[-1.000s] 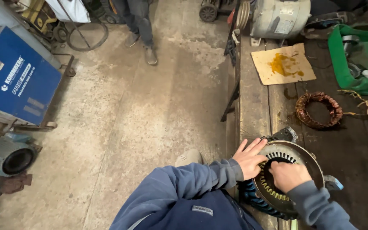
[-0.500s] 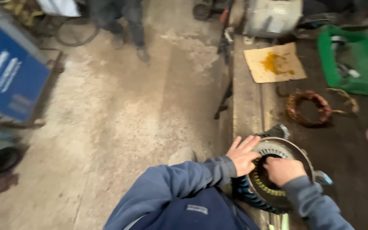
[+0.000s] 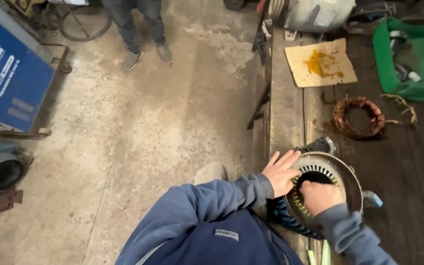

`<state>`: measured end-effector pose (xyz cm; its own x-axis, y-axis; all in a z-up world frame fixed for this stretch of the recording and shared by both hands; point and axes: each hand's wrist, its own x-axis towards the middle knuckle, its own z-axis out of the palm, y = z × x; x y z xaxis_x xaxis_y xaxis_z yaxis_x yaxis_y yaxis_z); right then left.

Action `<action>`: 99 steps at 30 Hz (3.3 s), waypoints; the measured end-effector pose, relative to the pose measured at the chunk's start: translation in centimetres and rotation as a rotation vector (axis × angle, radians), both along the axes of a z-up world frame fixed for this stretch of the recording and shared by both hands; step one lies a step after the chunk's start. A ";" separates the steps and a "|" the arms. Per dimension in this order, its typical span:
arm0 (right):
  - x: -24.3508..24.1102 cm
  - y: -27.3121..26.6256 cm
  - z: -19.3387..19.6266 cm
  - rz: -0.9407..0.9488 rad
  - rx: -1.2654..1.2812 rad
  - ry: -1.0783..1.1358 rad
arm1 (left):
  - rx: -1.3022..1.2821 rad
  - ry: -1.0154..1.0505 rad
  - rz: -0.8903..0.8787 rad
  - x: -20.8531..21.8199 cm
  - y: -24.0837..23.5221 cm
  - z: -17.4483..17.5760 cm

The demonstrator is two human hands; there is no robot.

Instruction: The recorder is inserting insulation strips and manipulating wires inside an electric motor stator.

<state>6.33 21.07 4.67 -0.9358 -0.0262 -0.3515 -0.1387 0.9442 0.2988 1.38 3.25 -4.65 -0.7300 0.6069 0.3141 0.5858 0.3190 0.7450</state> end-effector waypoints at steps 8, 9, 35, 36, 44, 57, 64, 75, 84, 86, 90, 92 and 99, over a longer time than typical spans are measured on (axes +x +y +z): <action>-1.7 0.0 1.0 -0.008 -0.015 -0.056 | 0.009 0.056 0.015 0.1 -0.4 0.7; -1.5 0.3 0.6 0.012 -0.022 -0.053 | 0.010 0.067 0.015 0.3 -0.4 0.7; -0.2 0.7 2.1 0.003 -0.125 -0.041 | -0.068 0.070 -0.014 -0.2 -1.2 4.2; -0.7 0.9 2.9 0.033 -0.102 -0.047 | -0.076 0.062 0.007 -0.4 -0.8 4.7; 0.8 2.5 -2.2 0.142 -0.186 -0.054 | -0.169 -0.029 -0.113 -1.0 -1.6 2.6; 2.9 7.5 3.8 0.056 -0.477 0.067 | -0.232 -0.107 -0.123 -1.3 -1.7 3.2; 5.2 7.8 2.5 0.056 -0.535 0.272 | -0.239 -0.101 -0.161 -1.4 -1.4 4.2; 6.8 7.2 4.6 0.051 -0.560 0.335 | -0.218 -0.059 -0.168 -1.7 -1.5 3.7; 7.7 6.8 5.7 0.015 -0.556 0.379 | -0.179 -0.063 -0.165 -1.7 -1.2 3.8; 7.7 6.9 5.8 0.019 -0.561 0.380 | -0.181 -0.065 -0.161 -1.7 -1.1 3.9; 7.9 6.9 6.1 0.025 -0.559 0.383 | -0.191 -0.084 -0.163 -1.6 -1.1 4.2; 8.1 6.9 6.4 0.022 -0.557 0.388 | -0.184 -0.079 -0.169 -1.6 -1.1 4.0; 8.2 6.9 5.8 0.012 -0.562 0.414 | -0.193 -0.084 -0.164 -1.5 -1.1 4.2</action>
